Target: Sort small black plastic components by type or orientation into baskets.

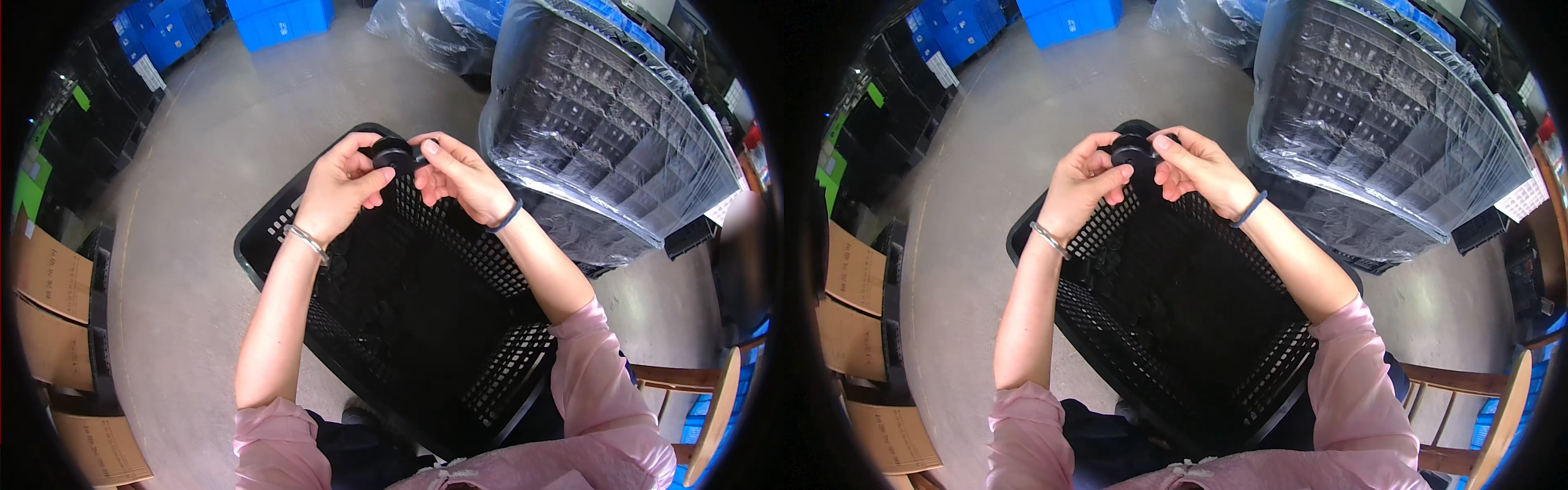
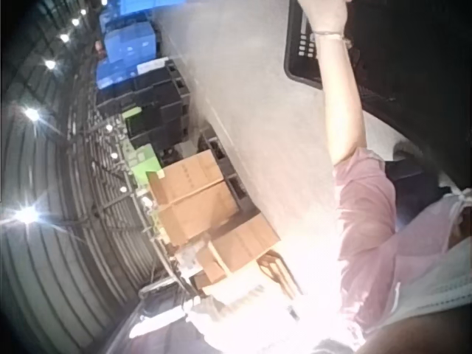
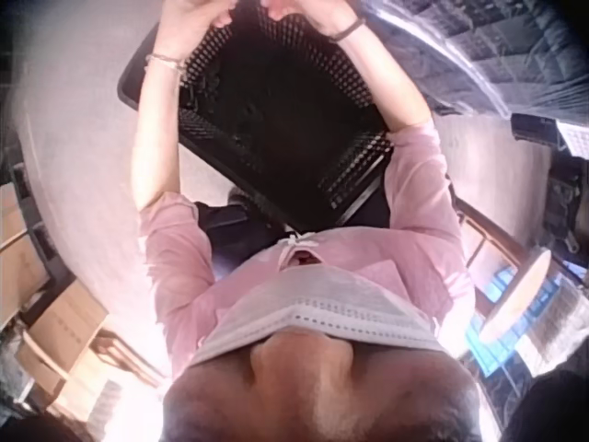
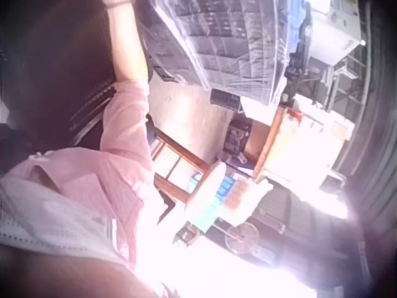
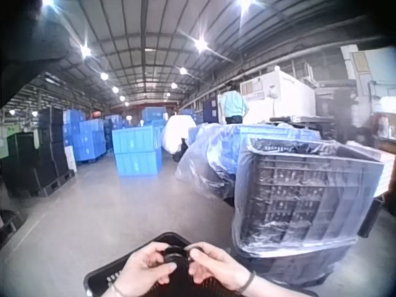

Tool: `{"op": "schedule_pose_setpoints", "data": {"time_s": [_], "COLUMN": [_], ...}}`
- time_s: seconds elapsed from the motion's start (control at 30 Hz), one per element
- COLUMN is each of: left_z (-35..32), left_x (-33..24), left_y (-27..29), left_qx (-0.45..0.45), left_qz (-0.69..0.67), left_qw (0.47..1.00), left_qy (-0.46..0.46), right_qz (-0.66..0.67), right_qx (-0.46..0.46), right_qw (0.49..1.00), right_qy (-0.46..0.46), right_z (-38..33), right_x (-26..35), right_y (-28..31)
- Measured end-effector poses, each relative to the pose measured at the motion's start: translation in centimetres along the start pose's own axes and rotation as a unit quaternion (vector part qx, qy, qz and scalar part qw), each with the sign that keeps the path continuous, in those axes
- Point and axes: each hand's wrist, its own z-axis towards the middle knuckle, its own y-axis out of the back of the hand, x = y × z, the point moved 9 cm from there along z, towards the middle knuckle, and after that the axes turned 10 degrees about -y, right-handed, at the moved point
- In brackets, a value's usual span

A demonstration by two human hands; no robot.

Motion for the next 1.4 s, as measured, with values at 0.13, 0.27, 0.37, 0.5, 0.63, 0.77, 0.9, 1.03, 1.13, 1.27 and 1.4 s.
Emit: {"op": "schedule_pose_setpoints", "data": {"time_s": [0.13,0.27,0.37,0.5,0.63,0.77,0.9,1.03,1.13,1.27,1.4], "left_z": [0.4,0.5,0.7,0.0,-0.2,0.3,-0.8,-0.8,-0.7,-0.1,-0.1], "left_x": [-2.3,-3.0,-2.7,-5.7,-3.5,-2.6,-5.3,-5.2,-5.6,-6.6,-8.1], "left_y": [-0.8,-2.1,-2.3,-2.2,-1.0,-1.7,-1.6,-1.4,-1.5,-2.2,-3.3], "left_qx": [-0.047,-0.068,-0.103,-0.157,-0.179,-0.172,-0.196,-0.181,-0.184,-0.171,-0.175], "left_qz": [-0.095,-0.19,-0.024,0.163,-0.047,-0.212,-0.006,-0.022,-0.032,-0.078,-0.044], "left_qw": [0.991,0.978,0.989,0.946,0.982,0.962,0.973,0.978,0.975,0.972,0.965], "left_qy": [-0.078,-0.046,-0.101,-0.234,-0.03,-0.027,-0.119,-0.102,-0.118,-0.141,-0.189], "right_qz": [-0.098,-0.122,-0.099,-0.045,-0.043,-0.044,-0.003,0.172,0.261,0.308,0.221], "right_qx": [-0.048,-0.057,-0.056,0.006,0.007,-0.038,0.001,0.099,0.173,0.222,0.164], "right_qw": [0.979,0.958,0.962,0.975,0.971,0.962,0.987,0.979,0.949,0.925,0.957], "right_qy": [0.173,0.253,0.248,0.219,0.236,0.266,0.159,0.049,0.026,0.02,0.096], "right_z": [-1.8,-3.4,-4.1,-3.7,-4.2,-4.6,-3.6,-3.0,-2.3,-2.4,-4.0], "right_x": [4.0,5.7,5.7,3.6,3.8,4.9,3.2,1.8,1.2,1.9,4.1], "right_y": [0.2,0.6,-0.4,-2.1,-2.7,-1.8,-2.1,-2.7,-3.8,-4.1,-2.8]}}
